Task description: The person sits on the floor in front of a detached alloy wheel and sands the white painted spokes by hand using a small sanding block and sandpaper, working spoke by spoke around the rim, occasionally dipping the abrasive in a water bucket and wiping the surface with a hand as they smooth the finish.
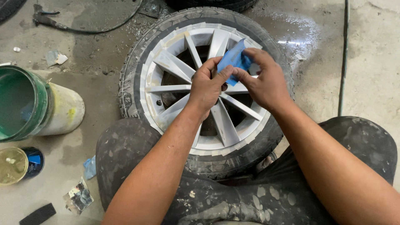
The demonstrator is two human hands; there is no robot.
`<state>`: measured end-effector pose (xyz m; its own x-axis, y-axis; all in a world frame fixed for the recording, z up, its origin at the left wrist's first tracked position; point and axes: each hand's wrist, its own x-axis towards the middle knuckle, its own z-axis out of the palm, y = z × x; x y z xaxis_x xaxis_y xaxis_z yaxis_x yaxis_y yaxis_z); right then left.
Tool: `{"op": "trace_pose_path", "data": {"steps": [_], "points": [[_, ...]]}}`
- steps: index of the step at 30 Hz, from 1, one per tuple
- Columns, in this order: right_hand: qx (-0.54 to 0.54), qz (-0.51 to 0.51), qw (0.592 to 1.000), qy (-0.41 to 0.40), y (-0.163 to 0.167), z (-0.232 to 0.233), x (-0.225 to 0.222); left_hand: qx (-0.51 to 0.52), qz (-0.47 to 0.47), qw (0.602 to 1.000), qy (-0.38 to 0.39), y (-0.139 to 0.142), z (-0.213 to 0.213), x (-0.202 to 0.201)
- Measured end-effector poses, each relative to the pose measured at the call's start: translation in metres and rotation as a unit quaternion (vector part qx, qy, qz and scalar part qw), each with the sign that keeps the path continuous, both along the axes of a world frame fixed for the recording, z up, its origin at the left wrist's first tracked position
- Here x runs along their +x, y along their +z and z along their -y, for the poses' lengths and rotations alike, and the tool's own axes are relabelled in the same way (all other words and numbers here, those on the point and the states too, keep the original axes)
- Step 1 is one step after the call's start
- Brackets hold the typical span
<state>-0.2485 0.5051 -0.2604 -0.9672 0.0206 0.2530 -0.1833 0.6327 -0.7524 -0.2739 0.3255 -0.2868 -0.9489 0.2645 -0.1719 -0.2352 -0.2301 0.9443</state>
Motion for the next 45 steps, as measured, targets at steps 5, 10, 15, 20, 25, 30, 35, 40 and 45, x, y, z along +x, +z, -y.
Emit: {"op": "trace_pose_path", "data": {"steps": [5, 10, 15, 20, 25, 30, 35, 40, 45], "points": [[-0.010, 0.079, 0.997, 0.024, 0.013, 0.014, 0.008, 0.092, 0.022, 0.995, -0.013, 0.007, -0.001, 0.004], [-0.096, 0.159, 0.982, 0.033, 0.011, 0.023, 0.018, 0.091, 0.068, 0.993, -0.017, 0.007, -0.002, 0.009], [-0.206, 0.153, 0.964, 0.064, 0.003, 0.016, 0.013, -0.017, 0.029, 0.999, -0.007, 0.010, -0.003, 0.011], [-0.375, 0.232, 0.896, 0.060, 0.010, 0.006, 0.010, -0.048, -0.012, 0.997, 0.061, 0.014, 0.000, 0.006], [-0.402, 0.225, 0.885, 0.068, 0.011, 0.006, 0.010, -0.056, -0.043, 0.997, 0.025, 0.012, 0.003, 0.002], [-0.332, 0.156, 0.930, 0.032, 0.010, 0.002, 0.007, -0.075, -0.043, 0.996, 0.014, 0.012, 0.003, 0.003], [-0.382, 0.187, 0.904, 0.036, 0.016, 0.000, 0.009, -0.012, 0.002, 1.000, -0.011, 0.019, 0.007, -0.001], [-0.418, 0.176, 0.891, 0.017, 0.018, 0.003, 0.009, 0.017, -0.001, 0.999, -0.032, 0.022, 0.011, -0.002], [-0.356, 0.141, 0.924, -0.011, 0.016, 0.003, 0.008, 0.021, -0.009, 0.999, -0.034, 0.021, 0.009, 0.001]]}}
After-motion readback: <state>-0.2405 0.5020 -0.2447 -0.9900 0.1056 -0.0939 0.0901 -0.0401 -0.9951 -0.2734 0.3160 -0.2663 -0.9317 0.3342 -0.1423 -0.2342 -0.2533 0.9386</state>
